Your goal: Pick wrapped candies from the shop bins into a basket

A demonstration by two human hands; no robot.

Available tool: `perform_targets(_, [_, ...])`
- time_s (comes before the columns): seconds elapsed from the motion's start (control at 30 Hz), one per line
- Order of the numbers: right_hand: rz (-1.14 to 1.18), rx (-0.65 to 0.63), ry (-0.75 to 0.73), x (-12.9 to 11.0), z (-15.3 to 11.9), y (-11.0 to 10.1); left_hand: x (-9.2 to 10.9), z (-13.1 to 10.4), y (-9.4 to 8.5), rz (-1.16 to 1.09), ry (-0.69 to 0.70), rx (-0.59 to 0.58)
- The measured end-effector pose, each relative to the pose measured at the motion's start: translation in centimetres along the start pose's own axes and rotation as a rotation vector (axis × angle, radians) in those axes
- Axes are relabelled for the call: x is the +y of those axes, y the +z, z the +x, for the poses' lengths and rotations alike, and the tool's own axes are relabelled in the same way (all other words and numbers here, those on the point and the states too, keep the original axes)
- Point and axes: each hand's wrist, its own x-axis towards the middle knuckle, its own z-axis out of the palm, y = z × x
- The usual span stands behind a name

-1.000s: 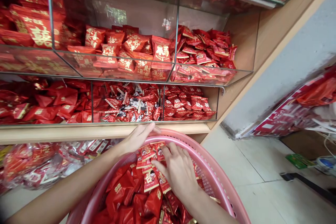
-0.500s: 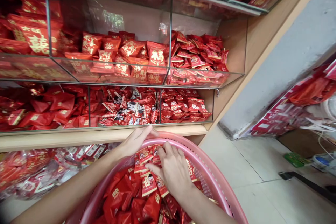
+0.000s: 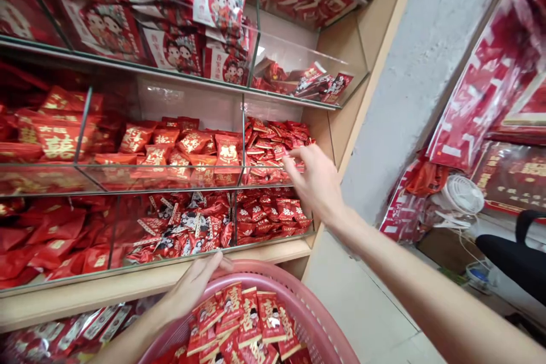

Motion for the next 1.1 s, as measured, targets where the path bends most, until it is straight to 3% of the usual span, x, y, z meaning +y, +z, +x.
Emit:
perform_targets(0.07, [-0.110,-0.089,0.096,1.1,3.1,1.1,-0.1,0.0,0.0,-0.015,0.010,-0.002])
perform_targets(0.13, [-0.210,-0.261,0.206,1.3,5.3,2.4,-0.1,-0.1,0.0,-0.004,0.009,0.001])
perform_targets(0.2, [-0.290,-0.393,0.280,0.9,6.6,3.6,0.1,-0.2,0.0,0.014,0.004,0.003])
perform_targets(0.27, [-0.362,-0.442,0.304,0.2,7.4,4.4,0.3,-0.3,0.0,0.030,0.005,0.010])
perform_targets(0.5, [-0.442,-0.447,0.335,-0.6,7.8,5.7,0.5,-0.3,0.0,0.013,-0.010,0.023])
perform_targets(1.1, [-0.382,-0.387,0.385,-0.1,6.9,5.5,1.1,-0.3,-0.1,0.051,-0.009,0.003])
